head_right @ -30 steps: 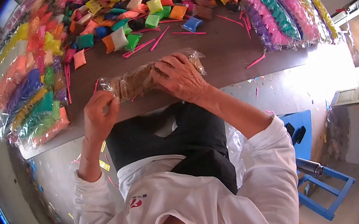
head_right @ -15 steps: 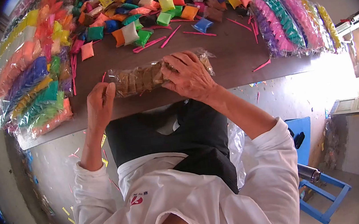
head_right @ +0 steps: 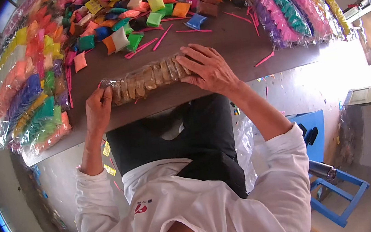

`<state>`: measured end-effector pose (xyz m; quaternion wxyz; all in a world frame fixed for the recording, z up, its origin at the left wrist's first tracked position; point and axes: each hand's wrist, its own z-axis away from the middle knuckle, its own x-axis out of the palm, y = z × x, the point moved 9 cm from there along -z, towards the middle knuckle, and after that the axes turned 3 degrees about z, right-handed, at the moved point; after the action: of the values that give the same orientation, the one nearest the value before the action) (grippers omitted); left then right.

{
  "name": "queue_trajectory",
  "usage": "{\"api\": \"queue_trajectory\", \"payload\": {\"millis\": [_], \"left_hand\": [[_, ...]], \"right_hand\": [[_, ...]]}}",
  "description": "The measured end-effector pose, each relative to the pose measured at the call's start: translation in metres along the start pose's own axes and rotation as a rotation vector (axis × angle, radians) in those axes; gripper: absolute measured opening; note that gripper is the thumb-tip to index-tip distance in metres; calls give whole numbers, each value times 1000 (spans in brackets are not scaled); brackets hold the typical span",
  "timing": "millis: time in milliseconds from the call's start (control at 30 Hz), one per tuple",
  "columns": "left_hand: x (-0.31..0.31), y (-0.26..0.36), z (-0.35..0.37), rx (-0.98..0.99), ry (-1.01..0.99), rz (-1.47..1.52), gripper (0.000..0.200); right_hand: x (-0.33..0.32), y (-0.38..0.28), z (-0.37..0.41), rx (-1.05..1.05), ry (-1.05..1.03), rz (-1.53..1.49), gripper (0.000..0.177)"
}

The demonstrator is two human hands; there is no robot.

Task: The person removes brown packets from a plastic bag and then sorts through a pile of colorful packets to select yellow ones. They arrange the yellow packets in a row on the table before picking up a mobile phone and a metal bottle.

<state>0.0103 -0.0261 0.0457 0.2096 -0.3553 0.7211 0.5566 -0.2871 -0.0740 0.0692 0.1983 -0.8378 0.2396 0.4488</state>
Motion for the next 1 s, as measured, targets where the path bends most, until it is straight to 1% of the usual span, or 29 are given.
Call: {"api": "queue_trajectory", "payload": {"millis": [200,300,400,500,600,633,700,800,900,1000], "left_hand": [[-2,0,-1,-26,-42,-2,41],[-10,-2,1,-59,-57,-17,41],[-17,-13,3,-87,-47,-9,42],[-24,-20,4,-93,-32,21,43],[-25,-30,8,-144,-44,80,44],[-25,-35,9,-169,-51,102,45],[-25,-37,13,-155,-58,118,45],[-26,-34,18,-180,-70,159,45],[-29,-33,22,-210,-77,182,45],[-27,-34,22,-211,-84,208,44]], "right_hand": [[-5,2,-8,22,18,-63,43],[-14,9,-18,60,-7,-119,32],[-6,30,-27,167,-159,-346,28],[20,51,-28,473,-720,-427,34],[50,73,-24,593,-820,-685,41],[52,80,-25,623,-848,-657,40],[54,91,-29,682,-906,-601,40],[60,108,-39,529,-1003,-393,41],[44,101,-60,372,-690,-366,42],[29,72,-82,440,-536,-312,45]]}}
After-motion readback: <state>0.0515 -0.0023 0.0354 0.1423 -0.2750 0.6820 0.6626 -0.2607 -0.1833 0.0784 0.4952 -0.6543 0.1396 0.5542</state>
